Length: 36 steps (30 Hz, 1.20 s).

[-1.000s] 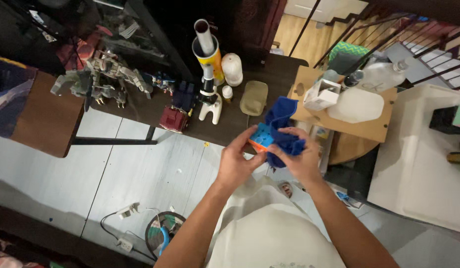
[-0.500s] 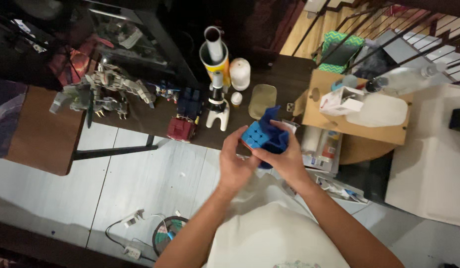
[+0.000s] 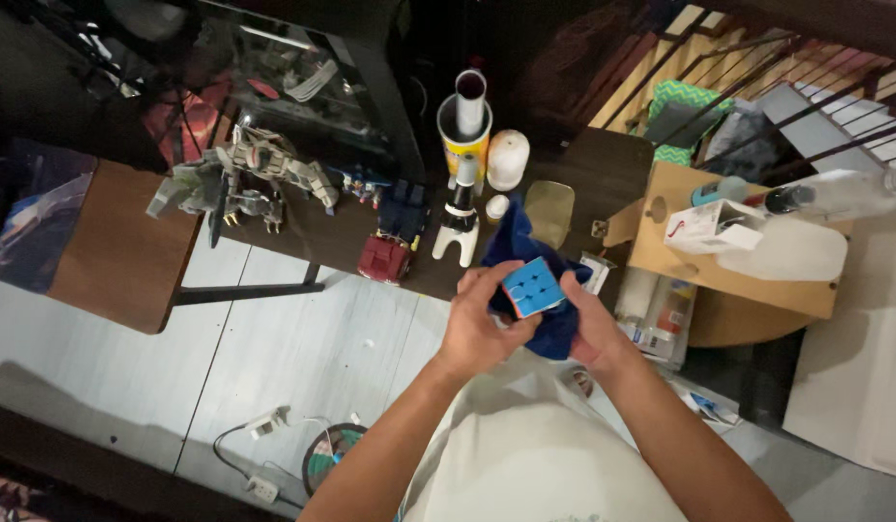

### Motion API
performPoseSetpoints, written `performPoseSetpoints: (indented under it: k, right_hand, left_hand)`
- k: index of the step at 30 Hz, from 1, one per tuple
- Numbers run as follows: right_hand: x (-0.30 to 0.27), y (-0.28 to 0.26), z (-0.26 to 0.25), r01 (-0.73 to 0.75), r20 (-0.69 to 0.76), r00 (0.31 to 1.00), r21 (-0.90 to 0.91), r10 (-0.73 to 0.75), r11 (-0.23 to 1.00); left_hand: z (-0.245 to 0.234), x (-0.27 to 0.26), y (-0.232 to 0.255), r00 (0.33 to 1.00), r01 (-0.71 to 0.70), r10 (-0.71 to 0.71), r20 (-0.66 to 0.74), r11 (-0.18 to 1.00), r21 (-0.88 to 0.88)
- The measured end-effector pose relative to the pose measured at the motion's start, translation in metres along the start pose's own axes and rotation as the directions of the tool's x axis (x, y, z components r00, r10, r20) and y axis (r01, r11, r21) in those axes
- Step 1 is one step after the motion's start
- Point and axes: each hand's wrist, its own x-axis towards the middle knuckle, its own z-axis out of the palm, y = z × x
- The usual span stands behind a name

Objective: The person wipes several robot action figures and a microscope with a blue cloth. They pick up each item, wipe it, and place it back on the desk or shelf.

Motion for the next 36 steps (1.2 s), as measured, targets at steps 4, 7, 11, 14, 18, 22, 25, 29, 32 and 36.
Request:
performPoseSetpoints:
  k: [4, 7, 11, 14, 18, 22, 25, 29, 32, 36]
  right_hand:
    - [0.010, -0.004, 0.010, 0.017, -0.118, 0.993, -0.039, -0.021, 0.999]
    - [0.018, -0.003, 0.010, 0.144, -0.292, 0.915, -0.407, -0.278, 0.902]
    - [0.019, 0.004, -0.001, 0.089, -0.272, 0.713, -0.879, -0.646, 0.468]
    - [0.017, 0.007, -0.014, 0.240, -0.251, 0.763, -0.745, -0.596, 0.622]
    - [0.005, 0.003, -0.025, 0.133, -0.382, 0.873, -0.410, -0.302, 0.903]
    - [-0.026, -0.004, -0.016, 0.054, -0.391, 0.871, -0.527, -0.298, 0.848]
    - [-0.047, -0.009, -0.004, 0.167, -0.292, 0.830, -0.683, -0.475, 0.711]
    - [-0.079, -0.020, -0.013, 0.155, -0.371, 0.836, -0.547, -0.405, 0.822]
    - [-0.114, -0.020, -0.045, 0.347, -0.340, 0.832, -0.299, -0.439, 0.889]
    - [-0.179, -0.016, -0.101, 0.525, -0.524, 0.748, 0.093, -0.407, 0.846]
  left_hand:
    - [0.009, 0.000, -0.005, 0.981, -0.181, 0.190, -0.037, 0.968, 0.172]
    - [0.024, -0.006, -0.020, 0.959, -0.212, 0.257, -0.116, 0.930, 0.301]
    - [0.039, -0.010, -0.066, 0.992, 0.065, -0.031, -0.120, 0.953, 0.294]
    - [0.056, -0.003, -0.116, 0.952, 0.302, -0.268, -0.147, 0.902, 0.309]
    - [0.076, 0.012, -0.178, 0.948, 0.296, -0.217, -0.233, 0.870, 0.395]
    - [0.085, 0.021, -0.197, 0.944, 0.277, -0.169, -0.282, 0.871, 0.407]
    - [0.083, 0.027, -0.183, 0.919, 0.391, -0.263, -0.293, 0.704, 0.593]
    - [0.090, 0.011, -0.133, 0.929, 0.207, -0.041, -0.368, 0.882, 0.423]
    - [0.113, -0.009, -0.081, 0.958, 0.016, 0.053, -0.283, 0.972, 0.235]
    - [0.160, -0.021, 0.001, 0.966, -0.227, 0.229, -0.121, 0.974, 0.030]
